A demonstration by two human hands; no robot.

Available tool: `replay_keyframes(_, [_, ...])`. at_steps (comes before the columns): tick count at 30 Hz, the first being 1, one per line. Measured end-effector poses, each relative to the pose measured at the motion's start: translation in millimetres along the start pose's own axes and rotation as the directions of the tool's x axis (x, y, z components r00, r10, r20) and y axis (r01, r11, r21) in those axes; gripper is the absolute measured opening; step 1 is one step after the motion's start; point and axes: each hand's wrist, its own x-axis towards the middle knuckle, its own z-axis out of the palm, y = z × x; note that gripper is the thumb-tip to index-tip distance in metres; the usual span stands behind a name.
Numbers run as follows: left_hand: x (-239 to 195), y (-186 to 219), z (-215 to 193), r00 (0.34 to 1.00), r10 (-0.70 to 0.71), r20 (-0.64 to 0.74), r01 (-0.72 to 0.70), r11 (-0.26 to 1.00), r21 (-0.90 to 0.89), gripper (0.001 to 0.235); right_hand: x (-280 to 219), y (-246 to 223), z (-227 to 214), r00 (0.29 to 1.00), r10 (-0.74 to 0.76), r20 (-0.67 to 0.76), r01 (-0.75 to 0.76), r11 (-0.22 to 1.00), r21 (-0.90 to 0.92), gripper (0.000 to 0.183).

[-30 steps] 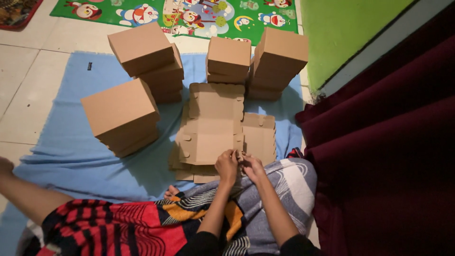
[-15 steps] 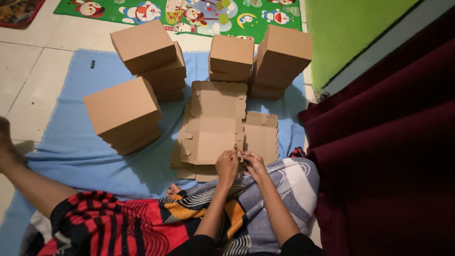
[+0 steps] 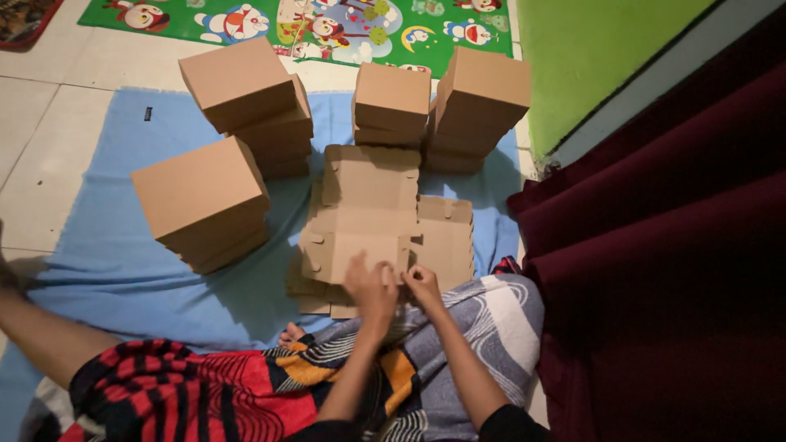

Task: Folding flat cardboard templates into small boxes and stacking them.

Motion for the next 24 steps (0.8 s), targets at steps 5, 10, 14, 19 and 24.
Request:
replay_keyframes(5, [-26.6, -79.3, -42.7, 0.997, 0.031, -0.070, -0.032, 1.000, -0.001, 0.029, -8.0, -10.4, -0.7, 0.969, -0.220, -0.112, 0.211, 0.974, -0.085, 0.025])
replay_keyframes(10, [-54.7, -128.3, -78.2, 0.971, -0.238, 0.031, 0.233, 0.904, -0.359, 0.029, -18.0, -33.2, -4.9, 0.949, -0.241, -0.202, 0.262, 0.962, 0.081, 0.019])
replay_keyframes(14, [-54.4, -155.9, -34.9, 0.742, -0.481, 0.468, 0.669, 0.483, -0.564, 0.057, -3.5, -12.3, -11.4, 0.820, -0.279, -0.499, 0.265, 0.959, -0.100, 0.025])
replay_keyframes(19, [-57.3, -161.5, 2.5, 0.638, -0.344, 0.689, 0.756, 0.106, -0.646, 0.059, 17.8, 19.9, -17.9, 0.758, 0.001, -0.653, 0.013, 1.000, 0.017, 0.021])
replay_keyframes(24, [-62.9, -162.2, 2.8, 0.593, -0.295, 0.749, 0.802, 0.137, -0.581, 0.051, 13.3, 8.6, -14.5, 0.715, -0.040, -0.698, 0.018, 0.999, -0.038, 0.021])
